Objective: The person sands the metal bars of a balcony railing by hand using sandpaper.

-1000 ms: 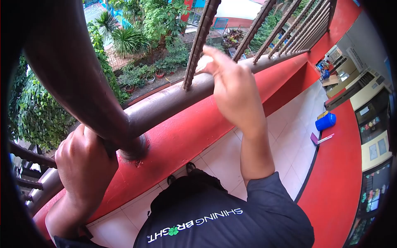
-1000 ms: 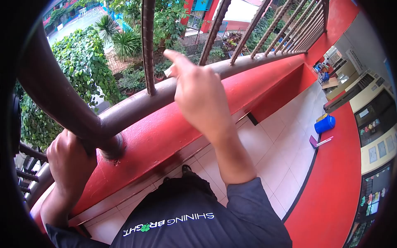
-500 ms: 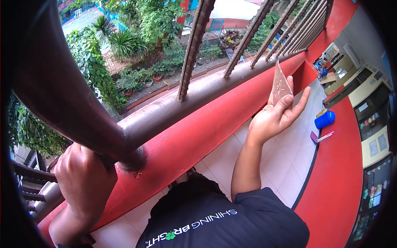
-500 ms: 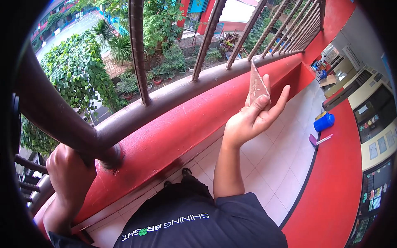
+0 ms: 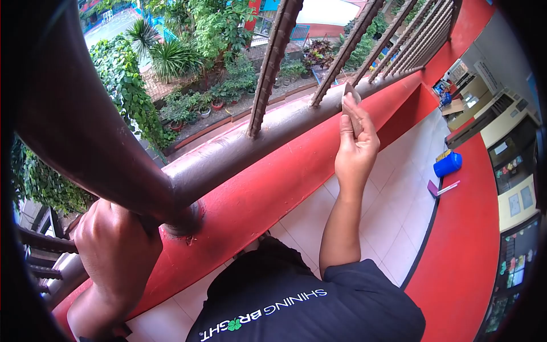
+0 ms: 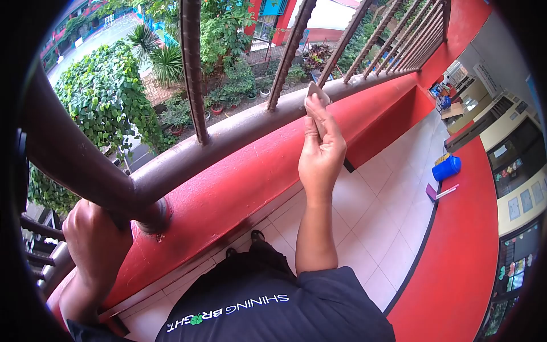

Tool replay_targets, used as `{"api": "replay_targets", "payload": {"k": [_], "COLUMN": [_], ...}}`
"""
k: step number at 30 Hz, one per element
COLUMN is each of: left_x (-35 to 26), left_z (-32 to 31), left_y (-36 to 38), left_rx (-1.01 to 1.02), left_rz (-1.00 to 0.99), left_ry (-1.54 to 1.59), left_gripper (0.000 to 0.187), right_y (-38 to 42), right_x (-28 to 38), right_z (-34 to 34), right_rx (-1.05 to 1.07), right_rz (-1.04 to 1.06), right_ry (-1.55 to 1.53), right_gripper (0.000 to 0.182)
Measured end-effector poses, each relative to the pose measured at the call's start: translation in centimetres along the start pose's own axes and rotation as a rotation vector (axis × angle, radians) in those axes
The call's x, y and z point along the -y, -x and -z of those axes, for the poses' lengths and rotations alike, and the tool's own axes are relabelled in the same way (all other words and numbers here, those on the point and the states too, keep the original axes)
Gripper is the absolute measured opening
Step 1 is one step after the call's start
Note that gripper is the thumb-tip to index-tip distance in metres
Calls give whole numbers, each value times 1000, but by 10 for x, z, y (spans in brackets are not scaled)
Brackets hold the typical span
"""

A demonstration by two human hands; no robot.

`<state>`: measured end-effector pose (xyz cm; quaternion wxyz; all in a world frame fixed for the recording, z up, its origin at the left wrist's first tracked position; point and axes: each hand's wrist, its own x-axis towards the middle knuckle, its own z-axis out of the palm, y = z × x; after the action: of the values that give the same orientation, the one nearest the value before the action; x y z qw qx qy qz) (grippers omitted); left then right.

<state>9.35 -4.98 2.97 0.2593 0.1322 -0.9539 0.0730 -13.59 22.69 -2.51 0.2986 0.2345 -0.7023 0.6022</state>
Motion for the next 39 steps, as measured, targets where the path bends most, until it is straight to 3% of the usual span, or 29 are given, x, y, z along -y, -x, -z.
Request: {"api": "replay_targets", "payload": {"k": [2,5,7,9,10,11,15,16,17,19,21,22,23,26,29,31,33,34,38,39], "left_x": [0,-1,1,1,1,0,0,-2,-2,0,-2,-3,-2,0,-3,-1,-1,-1,-1,0], "left_z": [0,1,1,0,0,0,0,-1,-2,-1,0,-1,-2,-1,-1,0,-3,-3,-2,-2], "left_y": [0,-1,-1,1,2,0,1,1,0,0,0,1,1,0,0,0,1,0,-1,-1], "left_rx": [-4,-4,3,8,9,-3,16,8,-7,-6,7,2,-2,4,-6,13,-16,-18,-9,-9], "left_rz": [-2,-6,-9,-4,-2,-4,0,5,7,0,22,26,27,13,27,15,12,17,5,-4], "left_ry": [-4,0,4,-17,-10,9,-11,-3,15,26,12,19,28,21,30,28,25,26,39,46], "left_gripper": [27,27,28,28,28,28,28,28,28,28,27,27,27,26,26,26,26,26,24,23], "right_y": [10,55,48,22,31,50,13,32,46,36,16,35,48,40,40,52,20,10,-33,-44], "right_x": [15,65,66,42,54,78,53,65,84,71,53,63,84,63,66,79,52,65,105,105], "right_z": [-6,-31,-32,-25,-30,-31,-25,-29,-30,-26,-25,-29,-28,-25,-27,-20,-17,-8,-19,-25], "right_rx": [-17,228,234,170,188,387,279,304,451,459,325,343,507,470,339,472,259,311,317,513], "right_rz": [-28,180,263,218,374,293,283,280,361,384,329,328,343,354,328,220,301,65,305,368], "right_ry": [28,186,208,207,453,280,274,392,325,253,329,367,303,221,337,113,302,128,235,366], "right_gripper": [29,35,37,39,41,41,53,52,47,48,57,60,65,67,66,51,38,31,26,22]}}
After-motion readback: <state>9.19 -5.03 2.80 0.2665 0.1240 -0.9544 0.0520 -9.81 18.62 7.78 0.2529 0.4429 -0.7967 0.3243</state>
